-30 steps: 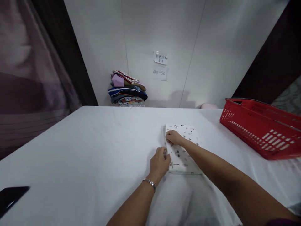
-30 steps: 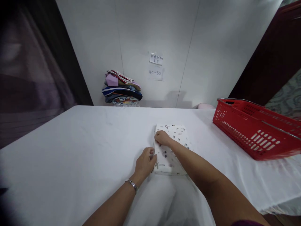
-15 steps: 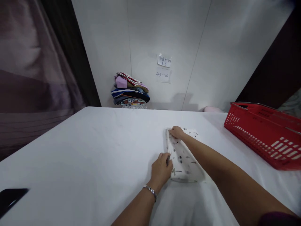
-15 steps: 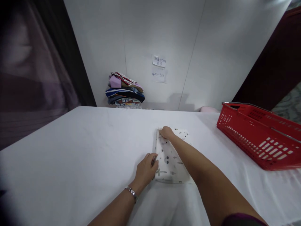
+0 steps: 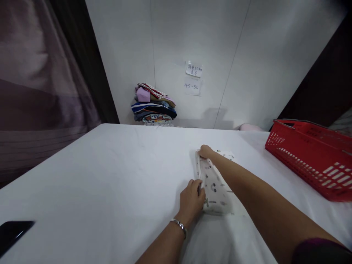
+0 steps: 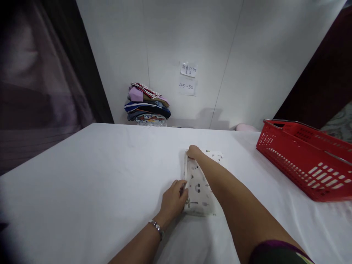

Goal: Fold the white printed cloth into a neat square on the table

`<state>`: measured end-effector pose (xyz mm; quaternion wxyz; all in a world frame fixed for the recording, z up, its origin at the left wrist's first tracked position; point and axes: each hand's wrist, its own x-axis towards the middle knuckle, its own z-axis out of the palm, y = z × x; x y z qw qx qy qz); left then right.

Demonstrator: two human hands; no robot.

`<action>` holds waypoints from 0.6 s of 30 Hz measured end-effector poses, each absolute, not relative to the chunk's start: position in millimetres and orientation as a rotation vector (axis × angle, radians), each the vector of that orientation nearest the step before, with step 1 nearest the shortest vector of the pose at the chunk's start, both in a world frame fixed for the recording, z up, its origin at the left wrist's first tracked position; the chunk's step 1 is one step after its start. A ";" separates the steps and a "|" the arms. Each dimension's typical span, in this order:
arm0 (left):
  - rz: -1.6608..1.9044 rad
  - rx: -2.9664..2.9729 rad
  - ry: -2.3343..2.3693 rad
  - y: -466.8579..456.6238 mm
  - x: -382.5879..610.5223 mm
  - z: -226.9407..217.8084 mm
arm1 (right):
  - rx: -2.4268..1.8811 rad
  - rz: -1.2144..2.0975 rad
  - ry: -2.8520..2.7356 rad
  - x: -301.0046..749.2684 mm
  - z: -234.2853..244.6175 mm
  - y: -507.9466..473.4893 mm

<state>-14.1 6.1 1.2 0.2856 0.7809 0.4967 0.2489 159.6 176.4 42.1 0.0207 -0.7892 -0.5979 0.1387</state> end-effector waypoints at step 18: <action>0.706 2.049 1.377 6.0 -12.5 -1.5 | -2.123 0.435 -1.918 162.3 29.2 165.8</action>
